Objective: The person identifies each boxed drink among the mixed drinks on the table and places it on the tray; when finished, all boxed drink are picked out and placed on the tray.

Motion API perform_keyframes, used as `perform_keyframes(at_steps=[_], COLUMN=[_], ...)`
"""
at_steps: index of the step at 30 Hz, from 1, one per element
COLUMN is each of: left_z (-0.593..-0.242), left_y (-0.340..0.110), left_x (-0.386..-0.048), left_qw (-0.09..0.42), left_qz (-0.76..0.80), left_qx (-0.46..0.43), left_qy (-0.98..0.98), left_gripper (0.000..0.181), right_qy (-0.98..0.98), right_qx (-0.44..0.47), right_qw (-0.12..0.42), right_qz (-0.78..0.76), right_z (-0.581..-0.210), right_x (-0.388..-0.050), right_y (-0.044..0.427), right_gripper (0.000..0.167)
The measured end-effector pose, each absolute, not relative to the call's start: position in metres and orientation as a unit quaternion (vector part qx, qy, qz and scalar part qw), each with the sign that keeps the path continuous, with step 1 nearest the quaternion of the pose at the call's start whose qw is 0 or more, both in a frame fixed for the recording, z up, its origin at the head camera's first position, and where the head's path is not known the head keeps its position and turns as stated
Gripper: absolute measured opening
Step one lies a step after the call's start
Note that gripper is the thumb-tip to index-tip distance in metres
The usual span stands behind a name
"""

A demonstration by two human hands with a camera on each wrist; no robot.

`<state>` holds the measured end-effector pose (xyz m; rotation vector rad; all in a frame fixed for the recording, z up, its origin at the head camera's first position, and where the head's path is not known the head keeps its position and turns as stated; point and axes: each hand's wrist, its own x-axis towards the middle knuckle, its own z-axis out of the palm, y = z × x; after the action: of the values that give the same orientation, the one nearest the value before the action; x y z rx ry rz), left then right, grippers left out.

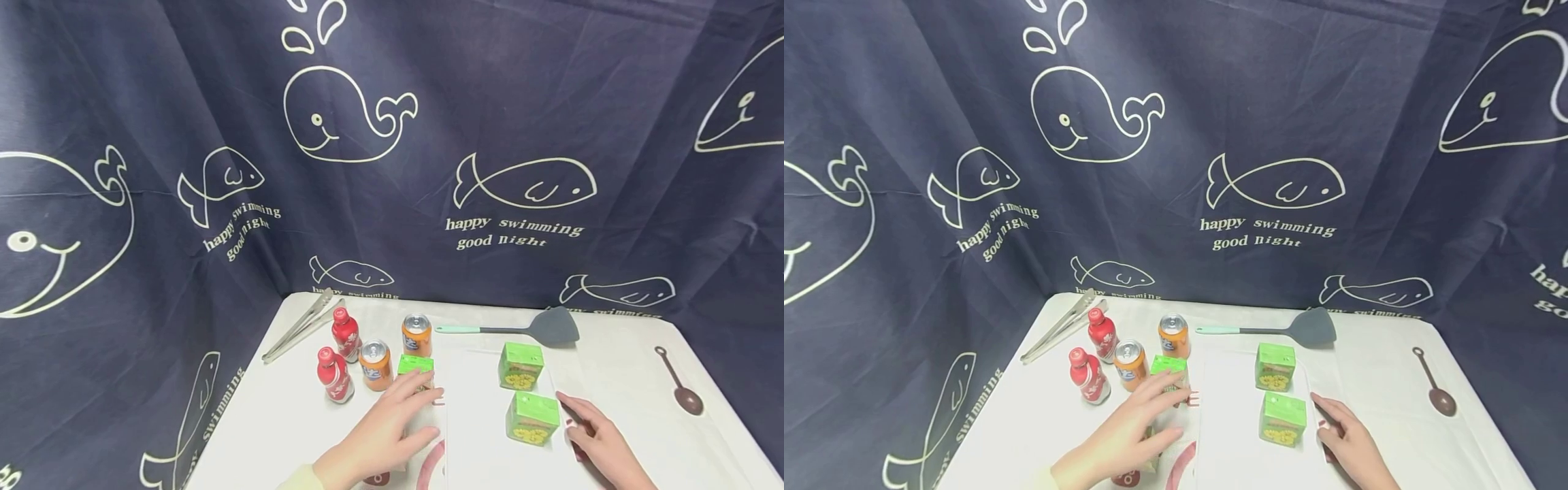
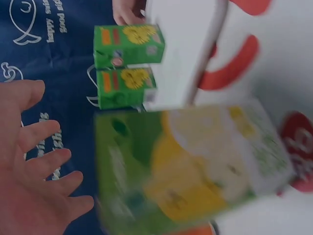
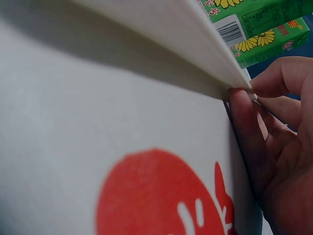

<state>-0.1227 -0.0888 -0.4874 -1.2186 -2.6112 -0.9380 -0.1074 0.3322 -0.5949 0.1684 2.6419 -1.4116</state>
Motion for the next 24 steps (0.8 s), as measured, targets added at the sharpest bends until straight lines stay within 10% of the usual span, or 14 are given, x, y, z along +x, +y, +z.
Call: perform_keyframes(at_steps=[24], left_z=[-0.525], left_y=[-0.181], left_x=[-0.096], left_qw=[0.023], left_qz=[-0.343], left_qx=[-0.348], left_qy=[-0.872], left_gripper=[0.040], right_qy=[0.874], right_qx=[0.064], right_qw=[0.067], right_qz=[-0.477], right_z=[-0.594], right_x=[-0.106], right_y=[0.329], right_gripper=[0.064])
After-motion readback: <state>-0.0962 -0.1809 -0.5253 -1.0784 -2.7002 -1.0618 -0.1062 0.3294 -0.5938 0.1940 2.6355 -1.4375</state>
